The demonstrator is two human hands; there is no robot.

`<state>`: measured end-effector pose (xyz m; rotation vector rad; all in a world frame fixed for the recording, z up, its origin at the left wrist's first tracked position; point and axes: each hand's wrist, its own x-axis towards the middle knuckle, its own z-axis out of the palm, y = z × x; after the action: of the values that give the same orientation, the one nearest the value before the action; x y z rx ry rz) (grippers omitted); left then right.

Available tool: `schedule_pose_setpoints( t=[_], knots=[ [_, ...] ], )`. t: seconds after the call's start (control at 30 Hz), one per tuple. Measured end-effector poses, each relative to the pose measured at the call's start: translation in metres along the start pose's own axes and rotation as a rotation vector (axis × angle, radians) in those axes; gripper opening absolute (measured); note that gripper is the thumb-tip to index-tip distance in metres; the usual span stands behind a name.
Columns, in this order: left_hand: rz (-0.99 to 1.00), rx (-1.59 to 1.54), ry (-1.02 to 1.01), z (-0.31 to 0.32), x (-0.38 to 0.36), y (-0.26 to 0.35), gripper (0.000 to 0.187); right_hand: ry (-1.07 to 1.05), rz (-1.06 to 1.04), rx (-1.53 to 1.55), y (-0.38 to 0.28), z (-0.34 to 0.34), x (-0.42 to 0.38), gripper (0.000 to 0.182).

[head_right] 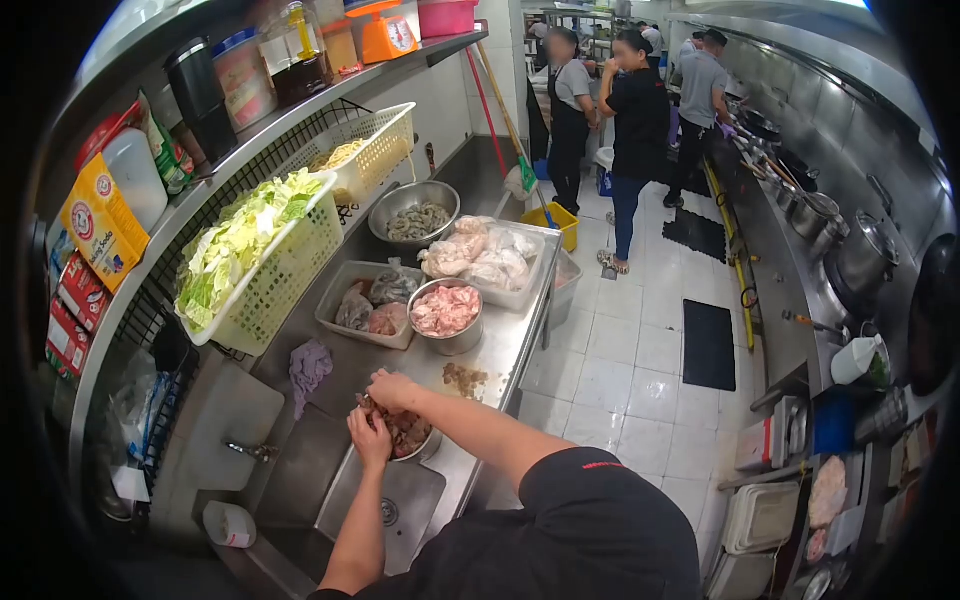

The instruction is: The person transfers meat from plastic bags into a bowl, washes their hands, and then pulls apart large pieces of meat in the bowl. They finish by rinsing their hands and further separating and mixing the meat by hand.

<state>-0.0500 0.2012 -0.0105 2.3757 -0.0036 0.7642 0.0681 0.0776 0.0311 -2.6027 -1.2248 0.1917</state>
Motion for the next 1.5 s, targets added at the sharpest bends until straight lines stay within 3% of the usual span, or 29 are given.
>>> schedule_pose_setpoints(
  t=[0.2,0.63,1.03,1.13,1.3,1.4,1.47,1.5],
  knots=[
    [0.013,0.148,-0.003,-0.007,0.002,0.020,0.030,0.010,-0.016,0.050,0.011,0.015,0.010,0.052],
    [-0.029,0.200,0.001,0.001,0.002,0.010,0.020,0.098,0.003,0.071,0.010,0.013,-0.003,0.064],
    [-0.040,0.146,-0.058,0.007,0.006,0.001,0.017,0.161,0.101,0.065,-0.007,-0.003,-0.038,0.050],
    [-0.029,0.147,-0.052,0.009,0.008,0.000,0.016,0.147,0.010,0.003,0.007,0.001,-0.041,0.051],
    [0.025,0.122,-0.046,0.011,0.008,-0.005,0.015,0.121,-0.047,-0.062,0.012,0.006,-0.048,0.030],
    [0.089,0.074,-0.080,0.006,0.006,0.000,0.015,0.066,0.025,-0.028,0.004,-0.001,-0.048,0.031],
    [0.186,0.137,-0.044,0.014,0.001,-0.021,0.015,0.046,-0.034,0.031,0.000,-0.014,-0.047,0.032],
    [0.159,0.152,-0.015,0.000,0.005,-0.001,0.017,0.037,-0.085,-0.036,0.000,-0.013,-0.045,0.029]
  ],
)
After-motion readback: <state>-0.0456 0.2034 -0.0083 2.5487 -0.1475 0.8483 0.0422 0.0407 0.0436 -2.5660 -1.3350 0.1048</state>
